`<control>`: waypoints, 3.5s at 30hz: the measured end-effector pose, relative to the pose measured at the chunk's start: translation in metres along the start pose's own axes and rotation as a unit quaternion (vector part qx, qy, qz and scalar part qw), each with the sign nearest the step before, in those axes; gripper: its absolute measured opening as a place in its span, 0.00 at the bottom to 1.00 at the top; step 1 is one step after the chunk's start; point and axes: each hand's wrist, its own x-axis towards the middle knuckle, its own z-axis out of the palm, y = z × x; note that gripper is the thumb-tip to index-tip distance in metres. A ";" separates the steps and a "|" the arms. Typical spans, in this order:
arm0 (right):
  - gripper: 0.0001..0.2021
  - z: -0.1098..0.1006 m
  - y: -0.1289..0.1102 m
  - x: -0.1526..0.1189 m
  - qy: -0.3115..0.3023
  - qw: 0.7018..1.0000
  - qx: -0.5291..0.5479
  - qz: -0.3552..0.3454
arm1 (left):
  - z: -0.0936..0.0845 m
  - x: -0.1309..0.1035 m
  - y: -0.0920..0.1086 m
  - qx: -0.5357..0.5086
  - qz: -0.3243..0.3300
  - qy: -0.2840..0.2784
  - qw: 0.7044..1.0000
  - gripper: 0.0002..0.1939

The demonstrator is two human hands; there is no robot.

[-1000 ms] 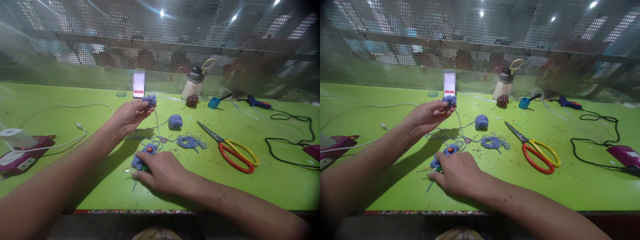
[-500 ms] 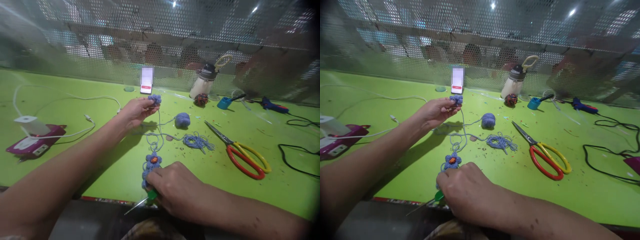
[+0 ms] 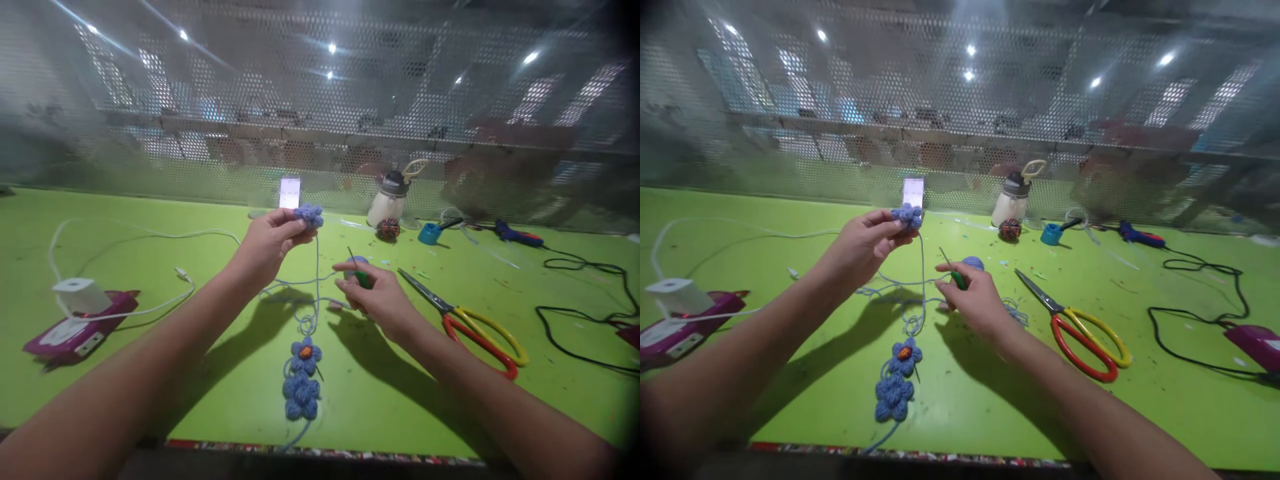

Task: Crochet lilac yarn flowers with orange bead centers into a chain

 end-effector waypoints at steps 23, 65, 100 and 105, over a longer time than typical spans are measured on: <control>0.15 -0.008 -0.040 0.029 -0.048 0.986 0.149 -0.057 | -0.008 -0.012 0.002 -0.071 -0.123 0.029 0.989 0.06; 0.17 0.004 0.014 0.005 -0.035 0.990 0.101 0.096 | 0.003 -0.042 -0.036 -0.046 -0.241 0.051 0.968 0.03; 0.08 -0.035 -0.028 0.028 0.144 0.979 0.083 -0.117 | -0.006 -0.035 -0.040 -0.059 -0.234 0.062 0.968 0.01; 0.06 -0.040 -0.035 0.023 0.150 0.973 0.069 -0.164 | -0.006 -0.035 -0.042 -0.056 -0.232 0.059 0.969 0.01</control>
